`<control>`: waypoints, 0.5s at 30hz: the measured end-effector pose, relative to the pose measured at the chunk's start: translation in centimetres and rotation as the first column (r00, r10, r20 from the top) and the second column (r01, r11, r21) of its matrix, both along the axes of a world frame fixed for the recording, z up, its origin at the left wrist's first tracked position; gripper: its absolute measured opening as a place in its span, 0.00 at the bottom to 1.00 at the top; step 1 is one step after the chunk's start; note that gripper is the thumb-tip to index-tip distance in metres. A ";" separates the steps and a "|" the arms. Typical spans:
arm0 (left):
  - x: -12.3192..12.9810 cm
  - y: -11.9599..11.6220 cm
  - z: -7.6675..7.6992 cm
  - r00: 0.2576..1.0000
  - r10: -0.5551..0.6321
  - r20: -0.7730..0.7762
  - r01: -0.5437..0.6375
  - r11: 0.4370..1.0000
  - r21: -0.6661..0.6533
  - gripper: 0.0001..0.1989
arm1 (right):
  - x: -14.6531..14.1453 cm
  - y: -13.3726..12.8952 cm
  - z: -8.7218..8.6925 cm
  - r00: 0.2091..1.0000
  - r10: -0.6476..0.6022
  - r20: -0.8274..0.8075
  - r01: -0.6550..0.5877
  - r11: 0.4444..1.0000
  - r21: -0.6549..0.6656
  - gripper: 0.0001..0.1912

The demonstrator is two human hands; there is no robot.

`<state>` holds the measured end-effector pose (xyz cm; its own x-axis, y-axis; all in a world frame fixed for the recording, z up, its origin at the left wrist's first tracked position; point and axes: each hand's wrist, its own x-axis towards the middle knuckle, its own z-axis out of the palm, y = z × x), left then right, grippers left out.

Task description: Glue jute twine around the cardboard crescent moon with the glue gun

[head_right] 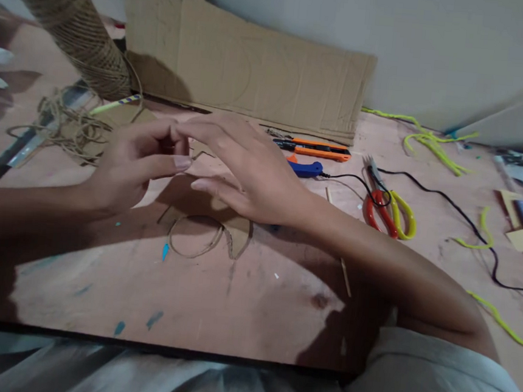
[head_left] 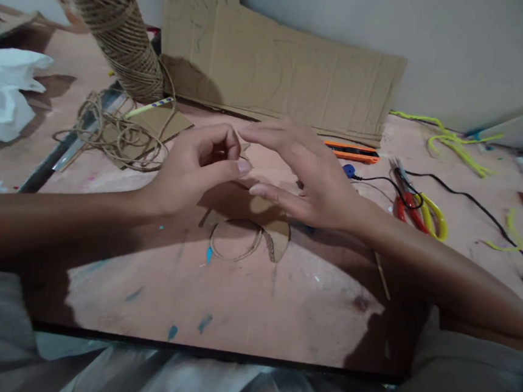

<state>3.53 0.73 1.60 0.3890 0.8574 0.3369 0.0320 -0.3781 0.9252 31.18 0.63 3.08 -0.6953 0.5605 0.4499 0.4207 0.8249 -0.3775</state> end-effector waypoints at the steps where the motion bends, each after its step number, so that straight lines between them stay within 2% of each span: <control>1: 0.4 0.4 0.0 1.000 -0.017 0.012 0.017 1.000 -0.018 0.21 | 0.0 0.1 -0.1 1.000 0.008 -0.013 -0.008 1.000 0.003 0.36; 5: 1.3 1.4 -0.1 0.997 -0.047 0.063 0.050 0.997 -0.056 0.22 | 0.4 0.3 -0.7 0.995 0.069 -0.066 -0.067 0.997 0.044 0.35; 8: 1.4 1.8 -0.3 0.997 -0.042 0.064 0.045 0.998 -0.049 0.26 | 0.9 -0.2 -0.5 0.999 0.018 -0.044 -0.019 1.000 -0.012 0.34; 11: 0.9 1.9 -0.6 0.999 -0.045 0.016 0.046 0.998 -0.052 0.28 | 1.5 -1.2 0.4 0.997 -0.040 -0.060 0.037 0.998 -0.056 0.30; 15: -0.4 2.2 -0.5 0.988 -0.046 -0.147 0.054 0.997 0.051 0.29 | 3.0 -1.6 1.8 0.964 -0.128 -0.234 0.105 0.988 -0.110 0.19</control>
